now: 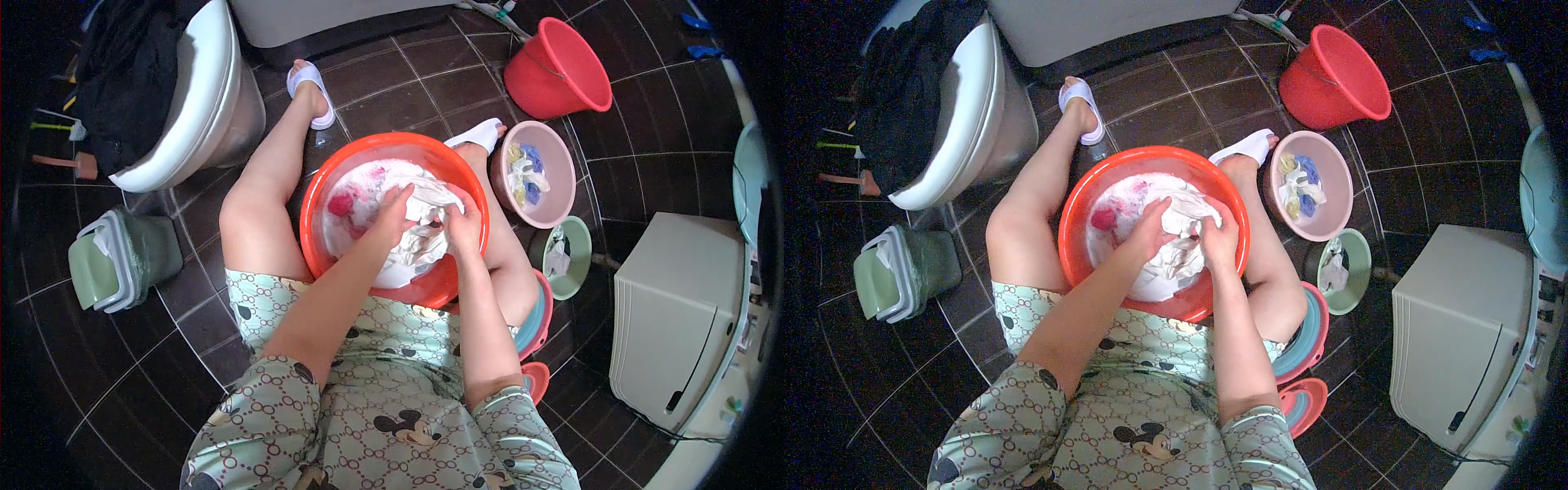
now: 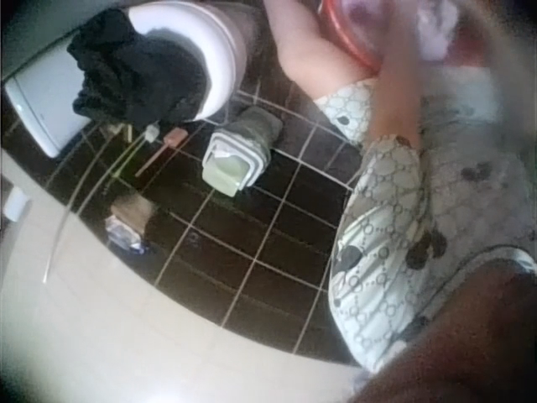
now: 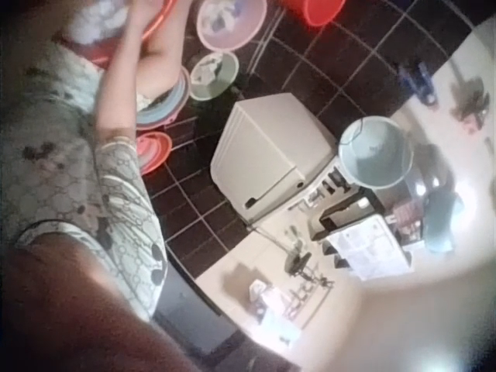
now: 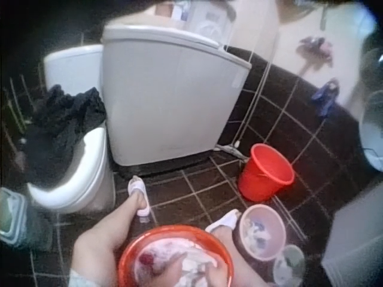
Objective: The person washes clothes in a basin by hand. They scrub a white garment and a pink garment in soapy water, wring them out, and then scrub a grey garment in the same basin while sitting on the floor.
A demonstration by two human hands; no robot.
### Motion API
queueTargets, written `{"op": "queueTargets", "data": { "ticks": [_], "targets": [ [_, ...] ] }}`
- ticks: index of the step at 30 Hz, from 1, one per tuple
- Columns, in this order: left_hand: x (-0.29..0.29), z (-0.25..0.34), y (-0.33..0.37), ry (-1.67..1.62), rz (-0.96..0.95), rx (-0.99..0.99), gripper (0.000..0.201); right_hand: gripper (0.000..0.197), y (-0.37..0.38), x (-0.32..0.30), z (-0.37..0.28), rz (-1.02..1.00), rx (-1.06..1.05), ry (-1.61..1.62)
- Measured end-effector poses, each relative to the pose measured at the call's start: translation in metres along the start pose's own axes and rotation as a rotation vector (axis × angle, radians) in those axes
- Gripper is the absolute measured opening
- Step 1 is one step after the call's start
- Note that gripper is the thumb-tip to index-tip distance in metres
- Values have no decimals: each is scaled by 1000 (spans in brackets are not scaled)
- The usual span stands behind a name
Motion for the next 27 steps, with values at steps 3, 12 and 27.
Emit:
{"op": "queueTargets", "data": {
  "ticks": [3,12,27],
  "targets": [
    [-11,-1,7,70,15,-16,81,38,-19,11,-7,-33,1,-86],
    [-47,31,0,-59,-206,-73,57,21,-109,114,-70,-75,-569,-610],
    [-21,26,-3,-150,202,175,31,23,-8,71,-20,48,-68,-658]
  ]
}}
Point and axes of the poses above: each hand's wrist, its own y-axis towards the middle knuckle, its own x-axis out of the palm, z = x × y, the point moved 7 cm from there along y, towards the middle knuckle, and after that the axes turned 7 degrees about -y, right-handed, at the moved point
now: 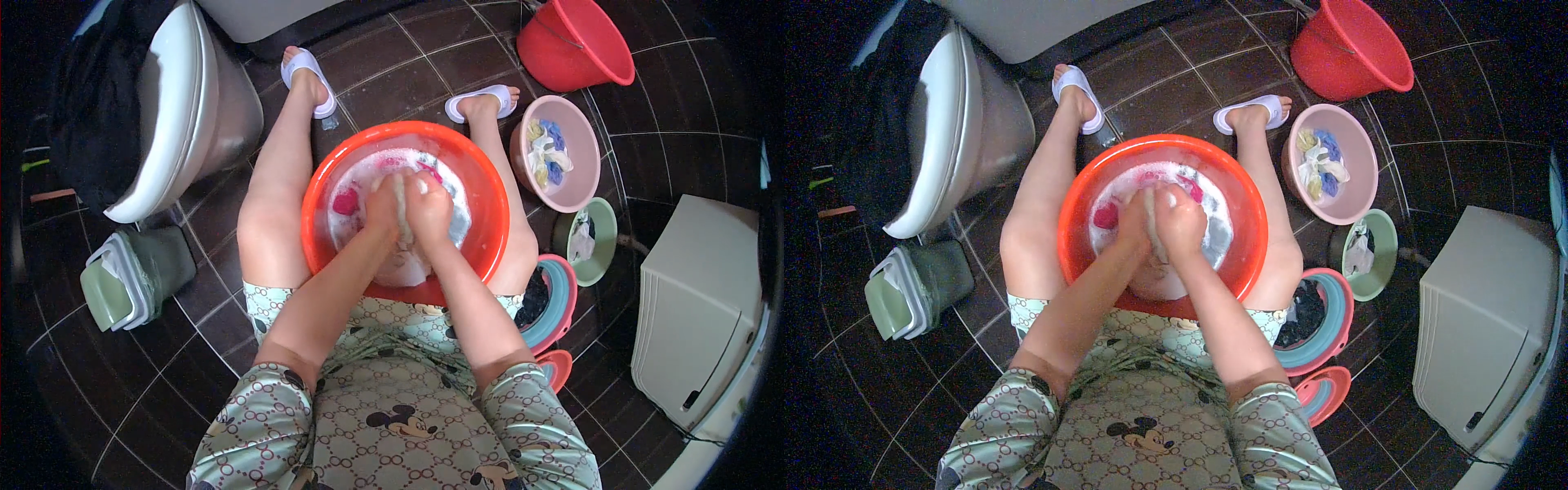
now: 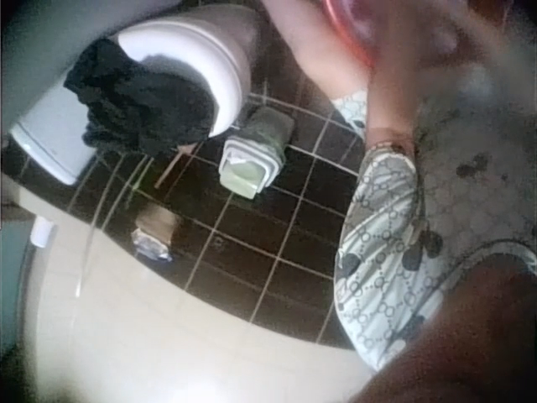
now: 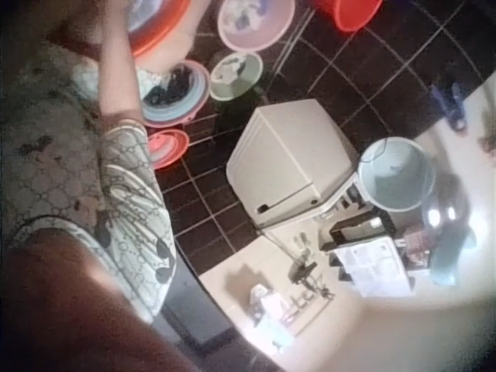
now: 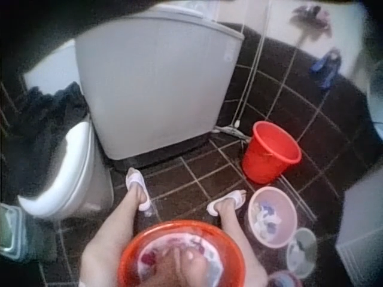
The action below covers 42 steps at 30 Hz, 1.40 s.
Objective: The person washes clothes in a basin by hand. They scrub a white garment and a pink garment in soapy water, wring them out, and then scrub a grey garment in the same basin while sitting on the floor.
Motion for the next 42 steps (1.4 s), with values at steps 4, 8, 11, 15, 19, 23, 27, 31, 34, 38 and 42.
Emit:
{"op": "queueTargets", "data": {
  "ticks": [4,8,11,15,19,23,27,31,34,38,42],
  "targets": [
    [-13,9,8,7,-46,-107,33,30,-41,1,-48,146,-387,-95],
    [-3,-2,-10,50,-19,-113,37,31,3,-2,13,-3,20,141],
    [18,14,-35,-80,-25,-195,34,29,8,-8,28,60,-63,222],
    [22,36,-24,-446,-298,-262,39,30,-20,-11,33,-220,169,576],
    [16,41,0,-446,-367,-145,46,40,-66,0,23,-719,388,704],
    [16,43,-3,-439,-465,-63,48,47,-65,-10,31,-795,402,811],
    [18,14,-1,-502,-565,-363,50,46,-7,-39,73,-356,382,587],
    [27,-1,-10,-304,-512,-343,44,35,1,-40,47,-4,-147,259],
    [31,3,-13,-404,-564,-435,40,27,-65,-41,-50,112,-511,-111],
    [37,-7,-30,-361,-578,-556,30,19,-82,-28,-64,130,-541,-210],
    [23,-8,-22,-227,-202,-93,25,17,-20,-35,-39,297,-455,-127]
  ]
}}
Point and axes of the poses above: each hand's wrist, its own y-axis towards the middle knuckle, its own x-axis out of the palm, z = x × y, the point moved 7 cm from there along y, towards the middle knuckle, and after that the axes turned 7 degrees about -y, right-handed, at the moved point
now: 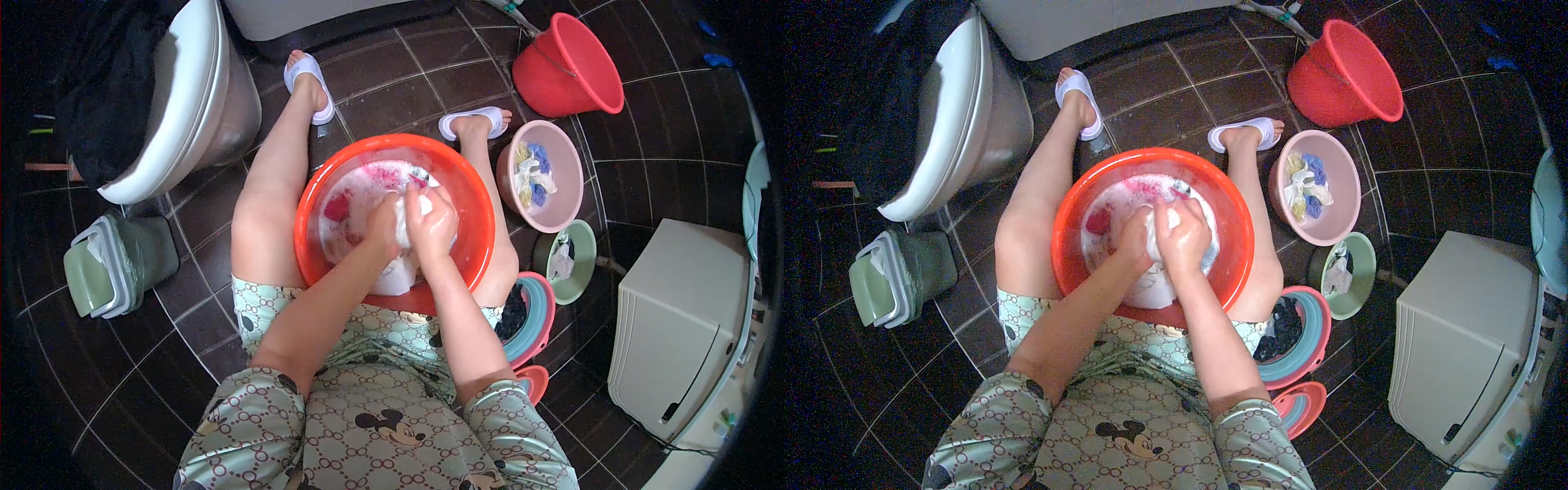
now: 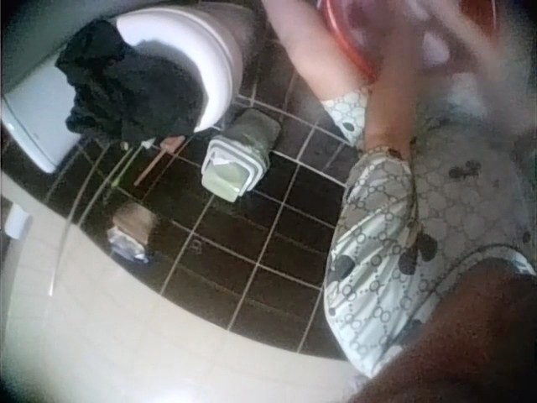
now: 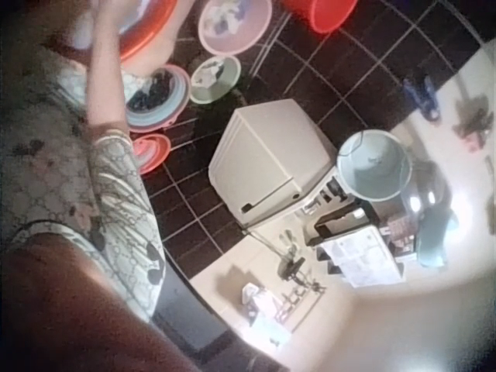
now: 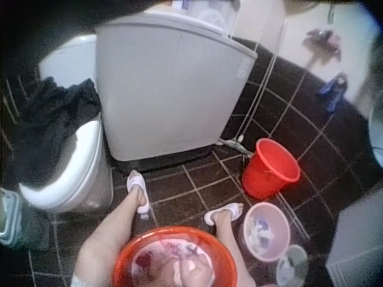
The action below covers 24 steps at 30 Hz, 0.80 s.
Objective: The person washes clothes in a basin by hand. They scrub a white garment and a pink garment in soapy water, wring them out, and then scrub a grey garment in the same basin while sitting on the floor.
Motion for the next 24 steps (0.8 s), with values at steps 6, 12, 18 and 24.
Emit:
{"op": "queueTargets", "data": {
  "ticks": [6,12,18,24],
  "targets": [
    [6,12,-6,309,-94,-76,23,16,-21,-6,-21,-29,-27,75],
    [-10,5,-7,220,154,-34,22,21,-13,-2,11,4,131,20],
    [0,17,-13,172,77,-65,23,35,-15,26,88,-249,506,32],
    [-30,31,18,-101,188,-62,40,41,-16,30,130,-319,686,467]
  ]
}}
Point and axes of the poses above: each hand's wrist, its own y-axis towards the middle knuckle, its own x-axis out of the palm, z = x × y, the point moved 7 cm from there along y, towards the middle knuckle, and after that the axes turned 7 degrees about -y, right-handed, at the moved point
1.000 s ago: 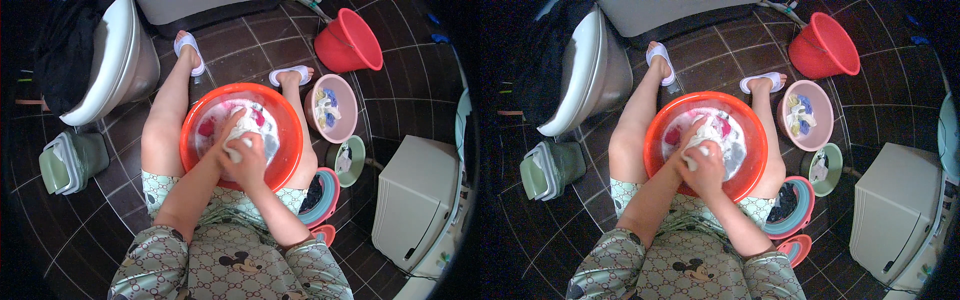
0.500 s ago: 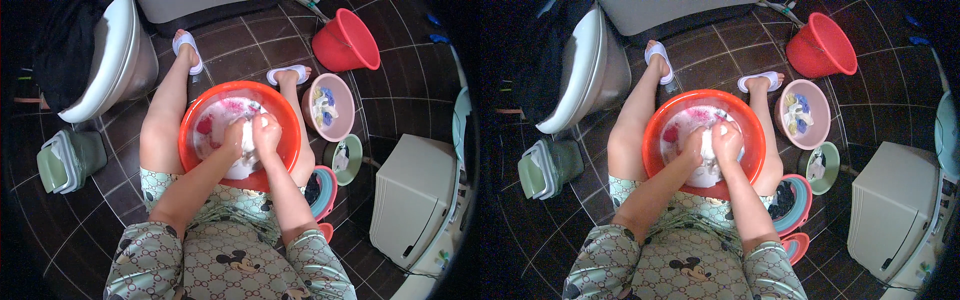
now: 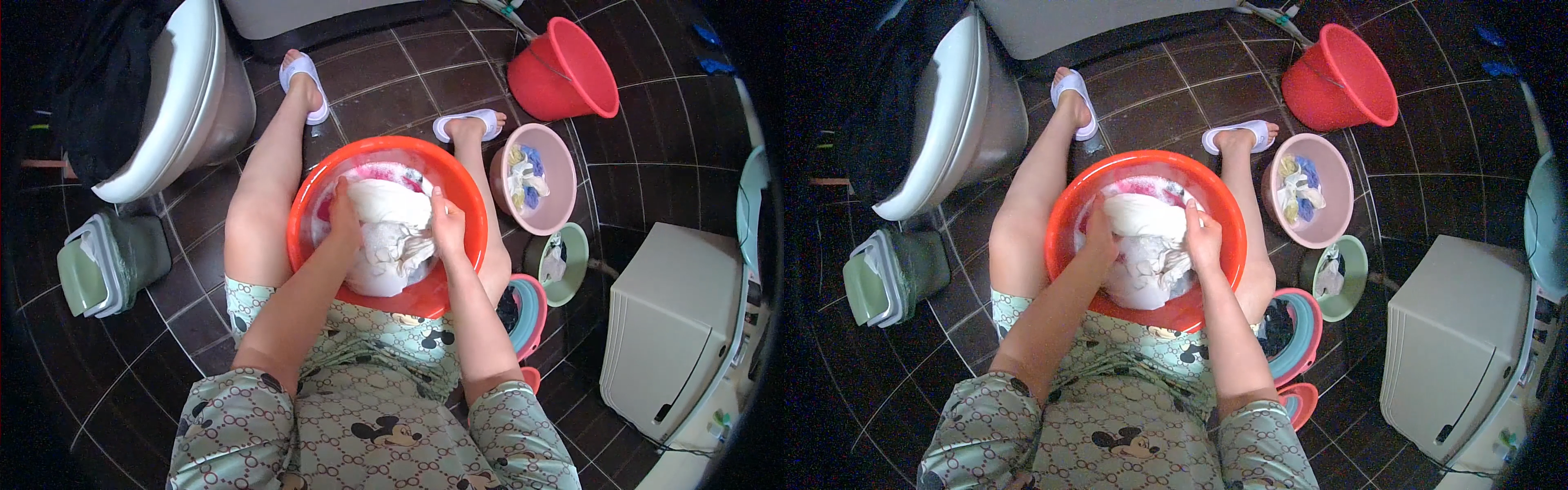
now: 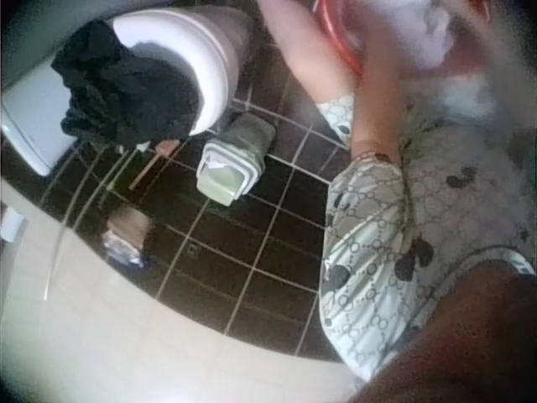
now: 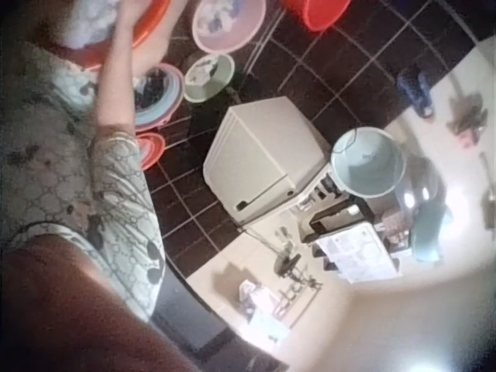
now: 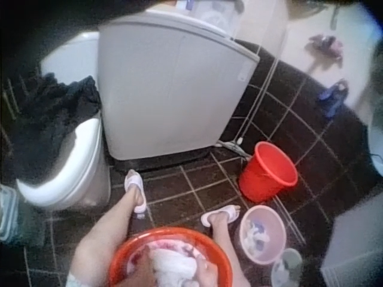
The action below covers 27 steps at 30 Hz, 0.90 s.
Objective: The person washes clothes in a basin by hand. They scrub a white garment and a pink garment in soapy water, wring them out, and then scrub a grey garment in the same basin while sitting on the floor.
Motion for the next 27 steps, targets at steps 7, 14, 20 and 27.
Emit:
{"op": "queueTargets", "data": {
  "ticks": [7,14,20,27],
  "targets": [
    [-101,10,135,1329,336,794,46,41,-14,92,5,37,-428,-756],
    [-77,-13,142,1431,321,413,48,40,42,83,85,-162,-174,-867],
    [-66,-8,97,1072,356,449,51,35,28,85,45,-132,-222,-658],
    [17,-28,18,35,-454,-434,42,25,-121,59,-106,-10,-644,-410]
  ]
}}
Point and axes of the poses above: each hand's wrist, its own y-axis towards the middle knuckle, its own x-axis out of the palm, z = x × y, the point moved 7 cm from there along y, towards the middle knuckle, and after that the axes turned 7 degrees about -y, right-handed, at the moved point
